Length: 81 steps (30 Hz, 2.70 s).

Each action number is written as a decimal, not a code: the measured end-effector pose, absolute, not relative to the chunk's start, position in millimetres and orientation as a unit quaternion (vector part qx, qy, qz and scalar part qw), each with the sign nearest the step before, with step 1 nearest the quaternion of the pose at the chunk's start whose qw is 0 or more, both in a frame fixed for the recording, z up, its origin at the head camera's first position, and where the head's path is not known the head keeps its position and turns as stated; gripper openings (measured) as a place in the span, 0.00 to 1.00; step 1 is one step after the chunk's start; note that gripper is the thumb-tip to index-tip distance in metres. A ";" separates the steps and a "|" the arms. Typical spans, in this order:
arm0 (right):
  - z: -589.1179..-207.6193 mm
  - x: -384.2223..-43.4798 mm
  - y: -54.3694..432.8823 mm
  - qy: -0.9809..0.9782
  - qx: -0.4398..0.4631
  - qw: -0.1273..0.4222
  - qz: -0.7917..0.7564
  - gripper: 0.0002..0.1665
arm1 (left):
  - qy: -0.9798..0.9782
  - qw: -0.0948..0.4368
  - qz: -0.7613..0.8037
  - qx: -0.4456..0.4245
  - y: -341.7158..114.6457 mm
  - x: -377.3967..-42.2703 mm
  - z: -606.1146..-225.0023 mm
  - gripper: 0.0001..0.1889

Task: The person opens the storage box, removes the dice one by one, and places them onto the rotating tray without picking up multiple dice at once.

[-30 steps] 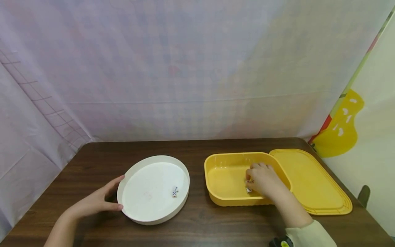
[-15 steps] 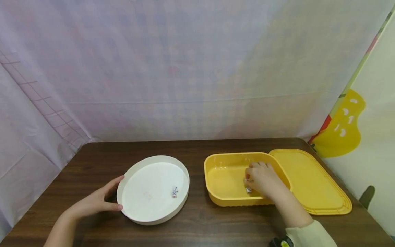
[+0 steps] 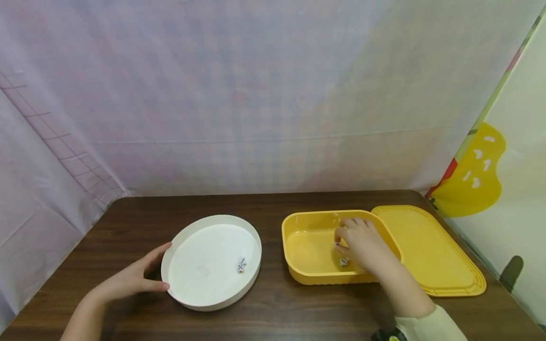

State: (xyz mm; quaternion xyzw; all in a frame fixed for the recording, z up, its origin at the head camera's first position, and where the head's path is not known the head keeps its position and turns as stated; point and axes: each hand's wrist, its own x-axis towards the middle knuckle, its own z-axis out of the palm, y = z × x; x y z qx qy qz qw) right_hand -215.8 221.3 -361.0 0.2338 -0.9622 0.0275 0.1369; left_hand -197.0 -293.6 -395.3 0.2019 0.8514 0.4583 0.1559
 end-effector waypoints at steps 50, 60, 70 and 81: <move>-335.4 -204.1 155.9 -0.939 0.293 0.169 0.069 0.07 | 0.855 0.153 0.454 0.200 -293.5 -196.6 -395.0 0.50; -334.8 -204.9 133.4 -0.939 0.299 0.146 0.083 0.05 | 0.845 0.155 0.468 0.209 -294.6 -198.0 -397.8 0.49; -332.7 -202.5 114.4 -0.935 0.309 0.151 0.090 0.05 | 0.850 0.152 0.461 0.207 -295.2 -198.8 -398.4 0.49; -333.6 -201.7 96.5 -0.928 0.327 0.144 0.102 0.05 | 0.844 0.162 0.471 0.201 -294.6 -196.6 -396.4 0.50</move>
